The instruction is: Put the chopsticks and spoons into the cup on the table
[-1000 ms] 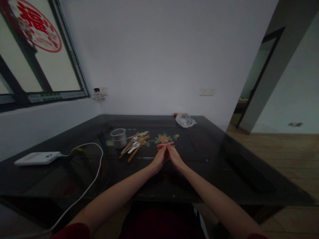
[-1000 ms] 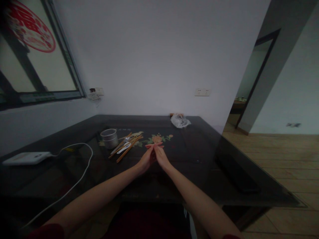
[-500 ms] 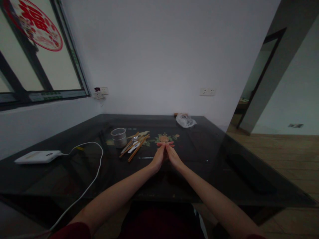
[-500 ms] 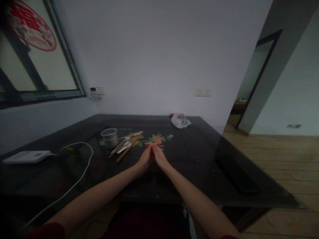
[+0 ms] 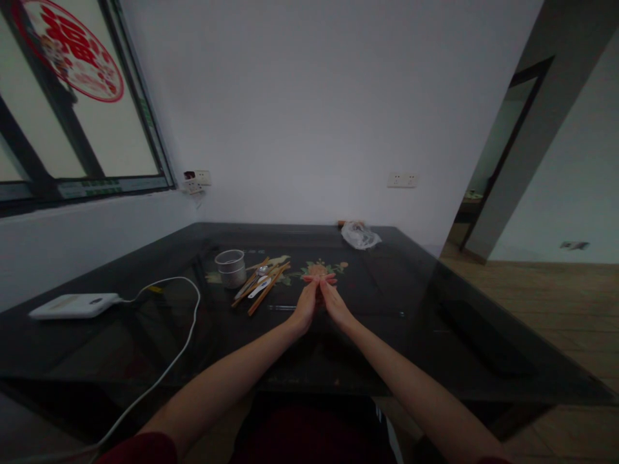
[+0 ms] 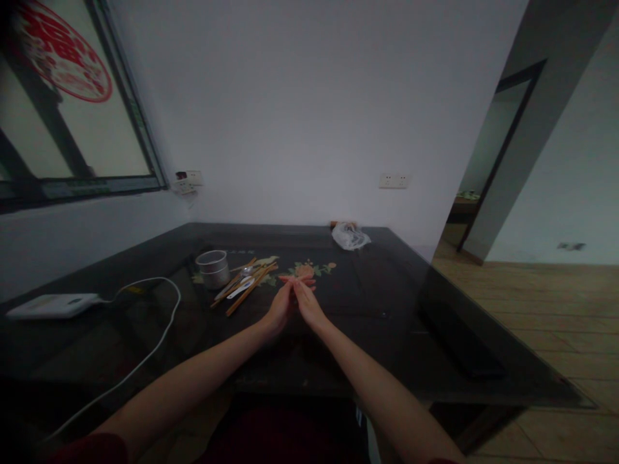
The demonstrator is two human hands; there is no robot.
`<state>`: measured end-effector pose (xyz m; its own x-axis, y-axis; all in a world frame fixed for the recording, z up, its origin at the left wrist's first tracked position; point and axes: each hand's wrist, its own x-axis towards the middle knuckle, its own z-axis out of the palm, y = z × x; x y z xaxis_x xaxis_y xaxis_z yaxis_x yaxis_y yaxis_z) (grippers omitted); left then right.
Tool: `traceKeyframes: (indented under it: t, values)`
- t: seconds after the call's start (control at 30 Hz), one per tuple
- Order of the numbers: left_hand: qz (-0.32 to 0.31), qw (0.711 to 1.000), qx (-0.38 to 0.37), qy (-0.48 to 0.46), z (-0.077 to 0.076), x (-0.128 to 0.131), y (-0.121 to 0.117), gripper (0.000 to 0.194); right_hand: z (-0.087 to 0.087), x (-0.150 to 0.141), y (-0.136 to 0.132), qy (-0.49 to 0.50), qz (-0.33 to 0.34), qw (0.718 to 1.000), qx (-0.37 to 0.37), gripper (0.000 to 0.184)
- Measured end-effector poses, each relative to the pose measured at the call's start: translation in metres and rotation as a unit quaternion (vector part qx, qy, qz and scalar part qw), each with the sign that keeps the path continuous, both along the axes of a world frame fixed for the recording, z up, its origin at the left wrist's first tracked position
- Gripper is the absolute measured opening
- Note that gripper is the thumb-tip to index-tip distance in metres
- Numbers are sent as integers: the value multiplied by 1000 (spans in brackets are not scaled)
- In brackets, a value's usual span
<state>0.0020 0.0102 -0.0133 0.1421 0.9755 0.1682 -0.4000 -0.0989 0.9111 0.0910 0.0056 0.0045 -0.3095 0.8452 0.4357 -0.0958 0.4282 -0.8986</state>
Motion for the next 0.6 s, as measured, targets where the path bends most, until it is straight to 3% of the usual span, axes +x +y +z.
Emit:
traceKeyframes:
  t: [0.4,0.6]
  values:
    - [-21,1000,-3,3,-10,6,-1,48,-16,4,7,-6,-15,1000,-12,61]
    - [-21,1000,-8,16,-9,7,-3,47,-16,5,4,-8,-14,999,-34,63]
